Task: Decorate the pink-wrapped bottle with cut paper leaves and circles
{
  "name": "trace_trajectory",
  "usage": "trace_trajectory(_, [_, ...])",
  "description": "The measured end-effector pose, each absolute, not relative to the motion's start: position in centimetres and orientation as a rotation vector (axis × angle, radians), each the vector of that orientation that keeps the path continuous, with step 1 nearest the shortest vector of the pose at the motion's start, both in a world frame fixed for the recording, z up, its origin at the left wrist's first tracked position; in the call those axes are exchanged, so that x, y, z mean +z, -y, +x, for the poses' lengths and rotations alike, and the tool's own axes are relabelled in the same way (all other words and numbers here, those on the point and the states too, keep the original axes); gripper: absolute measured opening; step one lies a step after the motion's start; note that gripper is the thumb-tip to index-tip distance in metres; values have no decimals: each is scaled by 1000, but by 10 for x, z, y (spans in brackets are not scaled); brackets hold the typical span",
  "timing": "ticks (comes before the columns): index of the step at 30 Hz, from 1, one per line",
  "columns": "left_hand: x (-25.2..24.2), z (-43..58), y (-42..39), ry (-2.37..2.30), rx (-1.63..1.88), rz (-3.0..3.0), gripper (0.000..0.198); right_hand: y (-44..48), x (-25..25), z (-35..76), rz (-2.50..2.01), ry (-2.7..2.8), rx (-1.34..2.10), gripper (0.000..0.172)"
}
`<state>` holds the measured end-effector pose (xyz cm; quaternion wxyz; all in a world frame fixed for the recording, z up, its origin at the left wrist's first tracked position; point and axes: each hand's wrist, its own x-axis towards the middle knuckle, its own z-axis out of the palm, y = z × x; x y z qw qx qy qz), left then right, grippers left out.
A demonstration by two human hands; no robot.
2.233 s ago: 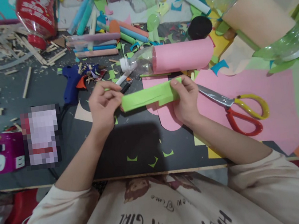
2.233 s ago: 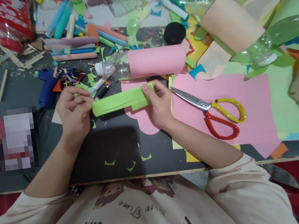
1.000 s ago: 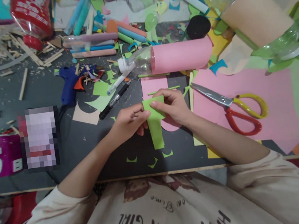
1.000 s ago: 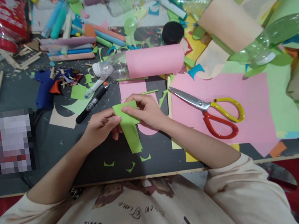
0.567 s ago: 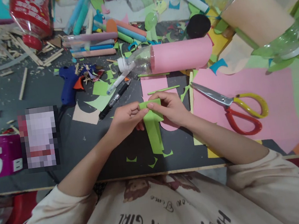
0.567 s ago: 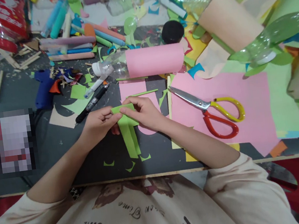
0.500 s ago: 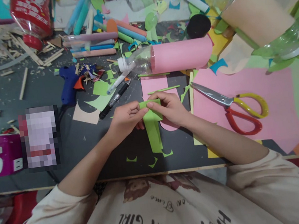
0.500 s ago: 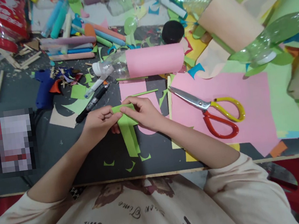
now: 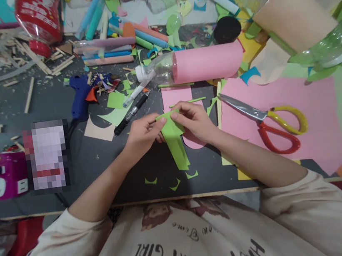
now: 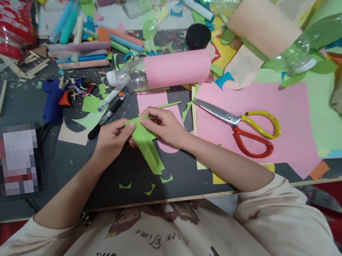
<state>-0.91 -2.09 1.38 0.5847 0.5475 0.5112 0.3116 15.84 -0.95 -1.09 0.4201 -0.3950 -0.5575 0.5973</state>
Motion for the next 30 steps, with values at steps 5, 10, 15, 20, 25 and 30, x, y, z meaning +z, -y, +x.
trace_trajectory(5, [14,-10,22,-1241,742,1282,29,10,-11,158,-995,1400,1451,41])
trace_trajectory(10, [13,-10,21,-1256,737,1301,32,11,-11,158,-1012,1430,1439,44])
trace_trajectory(15, [11,-10,20,-1247,734,1325,34,11,-13,159,-1005,1445,1440,42])
trace_trajectory(20, [12,-11,21,-1223,727,1351,39,10,-11,160,-950,1470,1462,38])
trace_trajectory(25, [15,-11,21,-1221,707,1335,40,9,-10,161,-939,1522,1455,36])
trace_trajectory(30, [14,-10,21,-1230,695,1342,36,9,-10,162,-946,1582,1449,35])
